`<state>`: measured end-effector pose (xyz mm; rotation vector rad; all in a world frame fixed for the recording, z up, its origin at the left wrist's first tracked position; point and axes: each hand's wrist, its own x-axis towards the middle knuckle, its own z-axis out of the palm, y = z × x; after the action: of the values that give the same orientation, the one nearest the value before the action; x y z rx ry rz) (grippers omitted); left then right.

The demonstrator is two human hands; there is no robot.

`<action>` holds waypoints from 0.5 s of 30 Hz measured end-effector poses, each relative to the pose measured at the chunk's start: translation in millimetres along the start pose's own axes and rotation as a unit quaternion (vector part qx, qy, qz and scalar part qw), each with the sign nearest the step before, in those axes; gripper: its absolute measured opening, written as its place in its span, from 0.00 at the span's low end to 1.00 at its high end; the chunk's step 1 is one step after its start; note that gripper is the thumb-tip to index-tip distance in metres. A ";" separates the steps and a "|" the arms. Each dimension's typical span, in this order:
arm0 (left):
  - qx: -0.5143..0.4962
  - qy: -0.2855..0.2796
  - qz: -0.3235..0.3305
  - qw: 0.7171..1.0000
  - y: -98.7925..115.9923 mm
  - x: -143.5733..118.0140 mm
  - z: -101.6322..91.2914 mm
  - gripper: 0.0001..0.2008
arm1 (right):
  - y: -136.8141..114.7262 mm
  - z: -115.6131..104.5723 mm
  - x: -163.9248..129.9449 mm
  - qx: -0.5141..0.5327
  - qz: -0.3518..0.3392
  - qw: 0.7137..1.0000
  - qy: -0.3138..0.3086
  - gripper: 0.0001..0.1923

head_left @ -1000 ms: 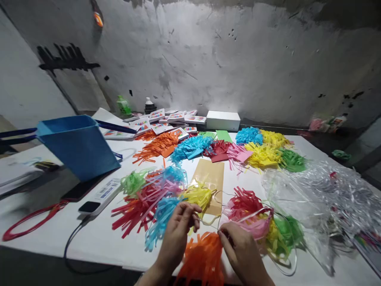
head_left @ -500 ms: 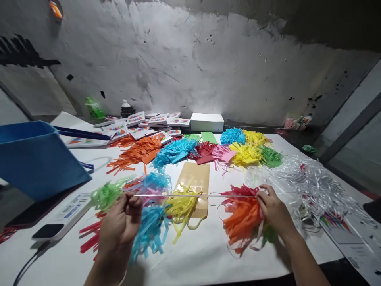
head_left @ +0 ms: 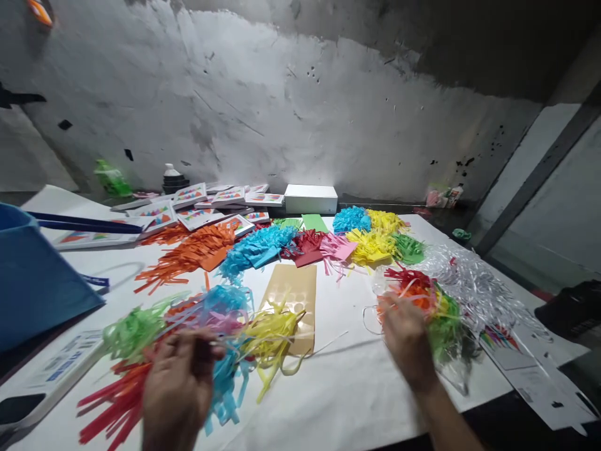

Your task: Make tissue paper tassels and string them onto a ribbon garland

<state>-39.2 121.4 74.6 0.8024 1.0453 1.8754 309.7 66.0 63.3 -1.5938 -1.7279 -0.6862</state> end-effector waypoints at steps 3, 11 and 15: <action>0.081 -0.179 -0.025 0.980 -22.7 -41.2 16.1 0.15 | -84.9 7.4 -8.0 0.096 -0.056 0.994 -0.014 0.14; 0.204 -0.269 0.040 0.941 -53.4 -68.9 4.3 0.15 | -151.7 28.1 -29.8 0.391 0.040 0.918 -0.050 0.07; 0.193 -0.286 0.003 0.938 -62.9 -71.8 -4.3 0.14 | -152.0 39.9 -42.7 0.401 0.081 0.910 -0.072 0.07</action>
<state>12.0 76.5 7.6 1.4724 1.0296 1.3130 154.7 52.5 15.1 -1.1791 -1.6340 0.2336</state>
